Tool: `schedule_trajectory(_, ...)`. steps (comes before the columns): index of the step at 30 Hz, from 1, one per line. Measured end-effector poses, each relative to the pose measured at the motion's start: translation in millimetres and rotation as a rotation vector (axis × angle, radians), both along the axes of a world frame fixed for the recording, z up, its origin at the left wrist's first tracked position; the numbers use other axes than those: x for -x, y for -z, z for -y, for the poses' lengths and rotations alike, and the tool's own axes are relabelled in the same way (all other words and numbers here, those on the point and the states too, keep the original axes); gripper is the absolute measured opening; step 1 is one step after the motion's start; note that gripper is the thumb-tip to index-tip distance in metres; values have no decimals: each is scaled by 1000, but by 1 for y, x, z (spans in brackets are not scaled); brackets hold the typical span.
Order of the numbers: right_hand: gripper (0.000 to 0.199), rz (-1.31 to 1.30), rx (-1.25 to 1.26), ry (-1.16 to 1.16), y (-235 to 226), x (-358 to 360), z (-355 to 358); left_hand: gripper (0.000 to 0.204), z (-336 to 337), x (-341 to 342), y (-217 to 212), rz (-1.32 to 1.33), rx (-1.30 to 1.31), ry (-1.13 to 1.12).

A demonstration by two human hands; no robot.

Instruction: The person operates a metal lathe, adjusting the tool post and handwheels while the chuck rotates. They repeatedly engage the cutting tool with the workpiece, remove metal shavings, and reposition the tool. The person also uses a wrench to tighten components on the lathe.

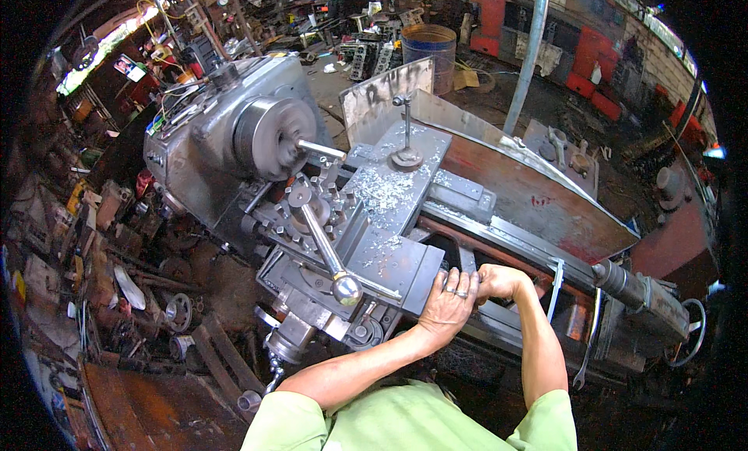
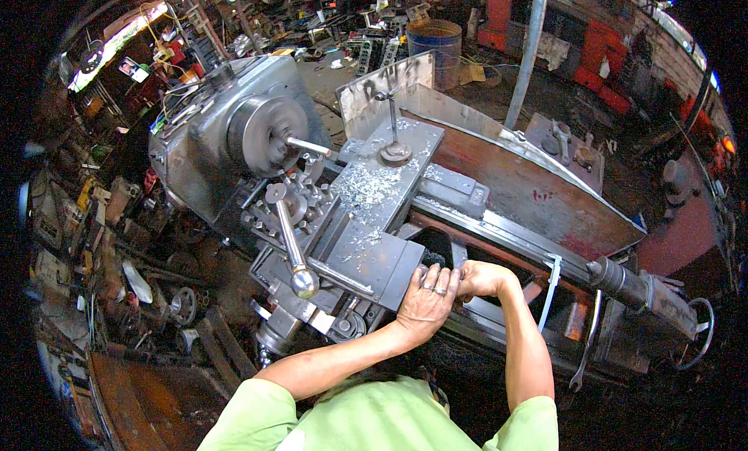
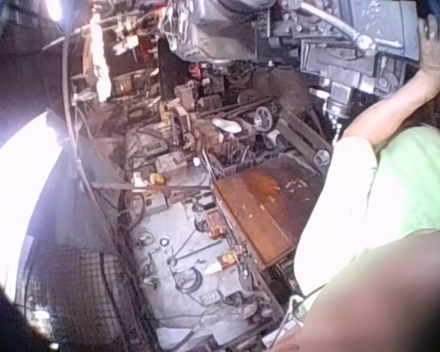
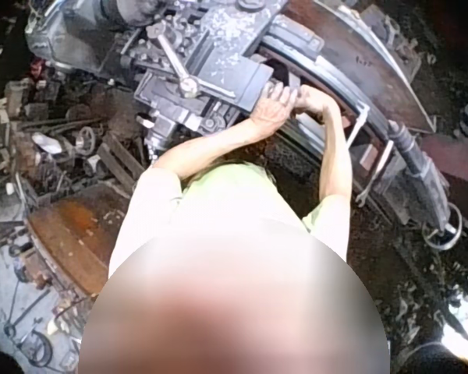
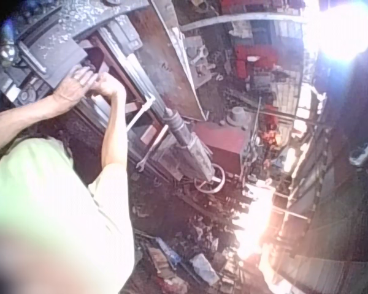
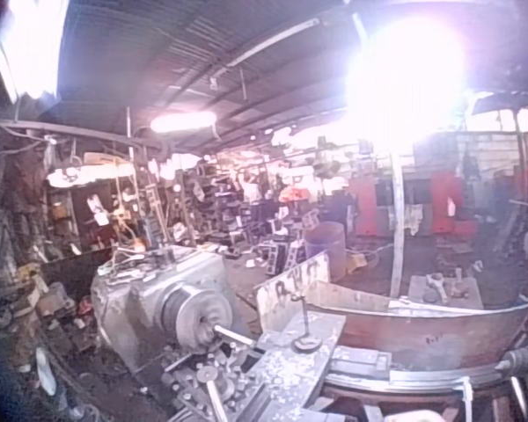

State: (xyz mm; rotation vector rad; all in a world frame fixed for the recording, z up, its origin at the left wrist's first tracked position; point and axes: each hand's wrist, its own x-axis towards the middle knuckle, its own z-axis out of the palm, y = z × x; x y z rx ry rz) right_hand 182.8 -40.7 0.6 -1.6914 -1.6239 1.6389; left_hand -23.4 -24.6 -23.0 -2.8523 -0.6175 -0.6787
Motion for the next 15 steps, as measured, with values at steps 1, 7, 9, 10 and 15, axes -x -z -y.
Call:
schedule_trajectory(1, 26, -89, 17, 38, 3, -1, 0, 51, -2, 0, -3, -4, 7, 7)
schedule_trajectory(7, 24, -226, 29, 122, 11, -2, 3, 49, -7, -3, -12, -78, 40, 43)
schedule_trajectory(9, 24, -131, -23, 121, 8, -1, 4, 48, -9, -4, -14, -144, 53, 46)
schedule_trajectory(10, 24, -132, -67, 138, 5, 0, 5, 48, -9, -5, -15, -176, 61, 49)
schedule_trajectory(15, 25, 47, -253, 303, -2, 13, 26, 48, -14, -6, -22, -220, 85, 105)
